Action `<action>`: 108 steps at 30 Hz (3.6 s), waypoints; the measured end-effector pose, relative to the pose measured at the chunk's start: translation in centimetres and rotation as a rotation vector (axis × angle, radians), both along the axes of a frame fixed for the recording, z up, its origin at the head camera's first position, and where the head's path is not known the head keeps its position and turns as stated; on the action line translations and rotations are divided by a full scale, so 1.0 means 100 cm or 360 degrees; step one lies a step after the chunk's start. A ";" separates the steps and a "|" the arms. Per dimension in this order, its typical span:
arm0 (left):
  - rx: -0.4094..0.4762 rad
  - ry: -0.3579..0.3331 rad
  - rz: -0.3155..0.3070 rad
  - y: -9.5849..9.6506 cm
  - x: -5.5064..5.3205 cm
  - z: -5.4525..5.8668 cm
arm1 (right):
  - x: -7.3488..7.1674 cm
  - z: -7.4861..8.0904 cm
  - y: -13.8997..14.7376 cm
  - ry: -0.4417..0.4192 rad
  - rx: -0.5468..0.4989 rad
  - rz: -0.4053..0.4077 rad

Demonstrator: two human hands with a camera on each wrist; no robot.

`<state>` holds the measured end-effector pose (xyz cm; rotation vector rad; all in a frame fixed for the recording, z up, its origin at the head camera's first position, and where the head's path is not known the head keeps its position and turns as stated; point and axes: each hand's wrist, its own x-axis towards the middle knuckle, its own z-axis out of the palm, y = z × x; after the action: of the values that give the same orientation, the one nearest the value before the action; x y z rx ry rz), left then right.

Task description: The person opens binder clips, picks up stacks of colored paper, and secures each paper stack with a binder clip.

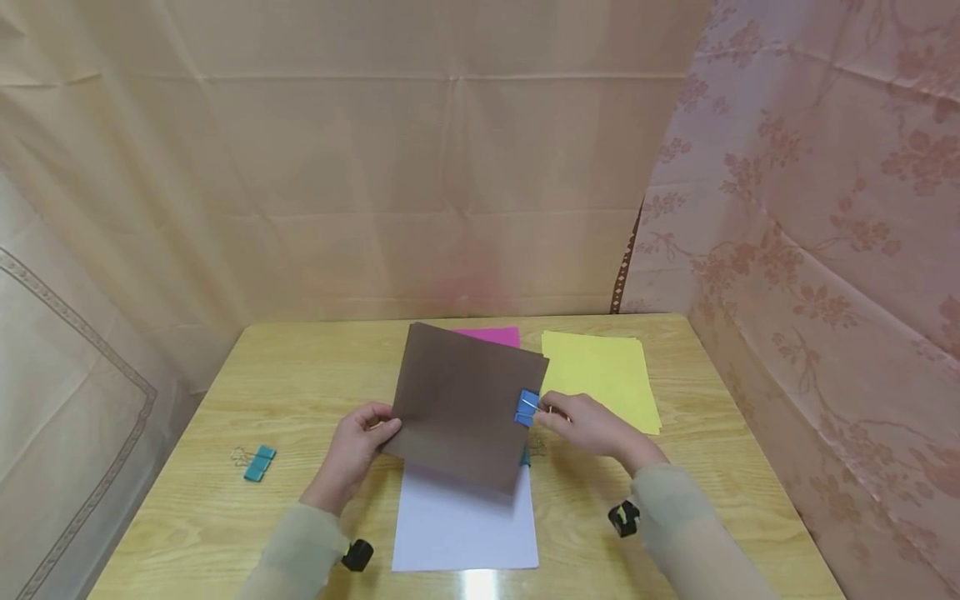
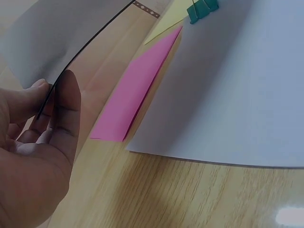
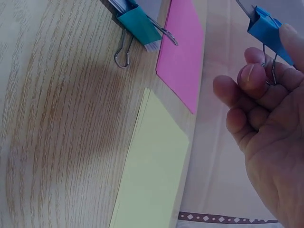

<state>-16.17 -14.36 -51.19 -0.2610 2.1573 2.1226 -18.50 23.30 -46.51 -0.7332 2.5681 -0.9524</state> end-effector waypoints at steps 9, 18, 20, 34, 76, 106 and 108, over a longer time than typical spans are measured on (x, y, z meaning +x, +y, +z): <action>0.0034 -0.0007 0.0004 0.001 0.000 0.001 | 0.000 -0.004 -0.002 -0.0080 -0.0004 -0.0034; 0.0050 -0.0010 -0.0002 0.000 0.002 0.001 | 0.001 -0.005 -0.001 -0.0134 -0.0023 -0.0060; 0.0054 -0.0019 0.0001 0.000 0.002 0.001 | 0.001 -0.004 -0.001 -0.0140 -0.0025 -0.0063; 0.0030 -0.0012 -0.0022 0.000 0.003 0.002 | 0.001 -0.003 -0.002 -0.0133 -0.0026 -0.0068; 0.0132 -0.0015 0.0010 0.000 0.004 0.011 | 0.000 -0.003 -0.001 -0.0053 -0.0057 -0.0160; 0.0233 0.0027 0.0126 -0.008 0.002 0.017 | 0.001 -0.003 0.001 -0.0079 -0.0152 -0.0201; 0.0238 0.0028 0.0132 -0.009 0.002 0.017 | 0.001 -0.003 0.001 -0.0080 -0.0141 -0.0201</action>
<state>-15.93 -15.23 -49.45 -0.3245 2.0168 2.3259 -18.36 23.44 -46.82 -0.5677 2.5677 -1.1153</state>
